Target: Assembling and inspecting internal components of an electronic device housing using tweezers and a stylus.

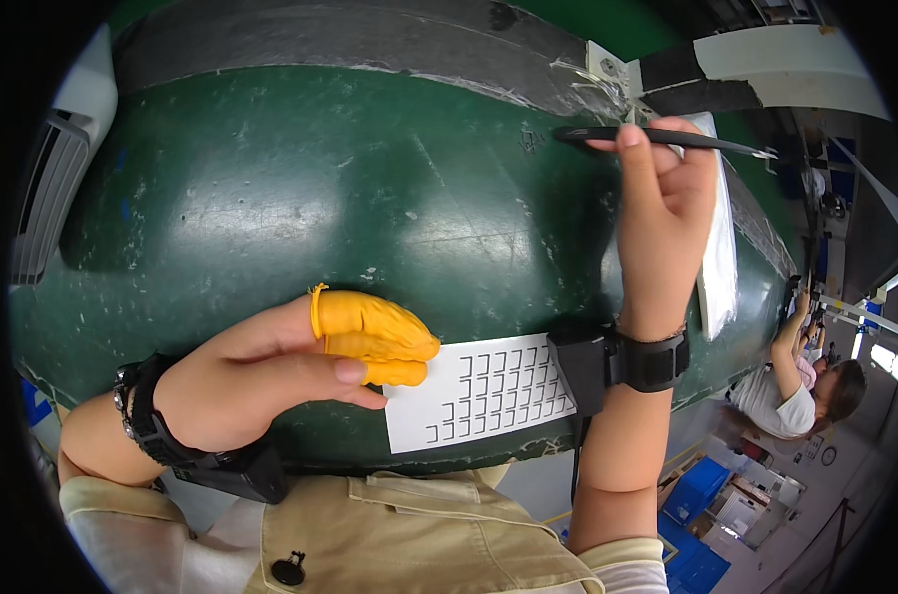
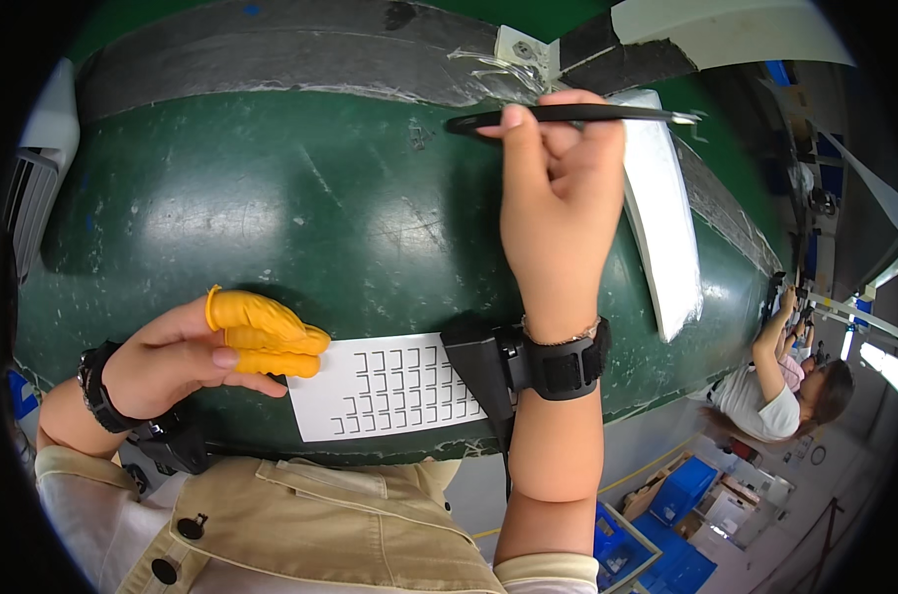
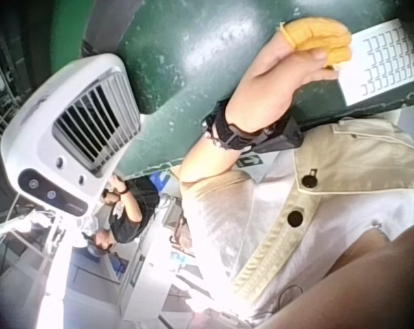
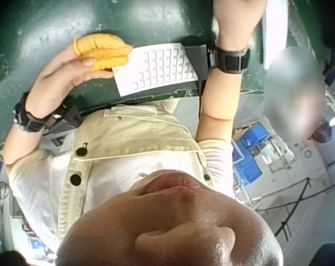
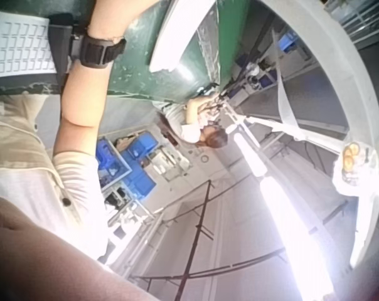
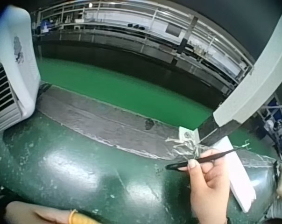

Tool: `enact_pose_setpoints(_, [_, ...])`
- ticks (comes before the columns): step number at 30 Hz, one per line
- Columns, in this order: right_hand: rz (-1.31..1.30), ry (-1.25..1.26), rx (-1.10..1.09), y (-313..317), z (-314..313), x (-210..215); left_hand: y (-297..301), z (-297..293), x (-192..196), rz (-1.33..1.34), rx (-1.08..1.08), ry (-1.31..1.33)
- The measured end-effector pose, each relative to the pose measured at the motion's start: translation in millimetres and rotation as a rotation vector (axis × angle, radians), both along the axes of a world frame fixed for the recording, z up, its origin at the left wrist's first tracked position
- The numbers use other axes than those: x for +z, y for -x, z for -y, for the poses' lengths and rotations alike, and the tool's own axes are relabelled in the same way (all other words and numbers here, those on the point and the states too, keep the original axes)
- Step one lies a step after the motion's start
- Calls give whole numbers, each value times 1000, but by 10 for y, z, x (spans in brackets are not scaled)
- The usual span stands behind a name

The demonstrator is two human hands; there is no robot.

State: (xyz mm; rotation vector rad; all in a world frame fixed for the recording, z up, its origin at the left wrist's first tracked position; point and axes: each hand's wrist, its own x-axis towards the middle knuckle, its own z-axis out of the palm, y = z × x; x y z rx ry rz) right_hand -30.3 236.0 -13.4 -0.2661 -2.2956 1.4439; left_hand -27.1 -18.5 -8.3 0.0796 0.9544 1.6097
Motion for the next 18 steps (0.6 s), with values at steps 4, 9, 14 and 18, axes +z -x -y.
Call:
enact_pose_setpoints(4, [80, 61, 70, 11, 85, 8, 6, -3, -1, 1, -5, 2])
enact_pose_setpoints(9, [-106, 35, 43, 19, 85, -23, 3, -2, 5, -8, -5, 4])
enact_pose_setpoints(14, [-72, -23, 63, 25, 65, -52, -3, 2, -5, -18, -3, -1])
enact_pose_setpoints(18, [-51, -22, 74, 24, 62, -52, -3, -7, 11, -14, -3, 2])
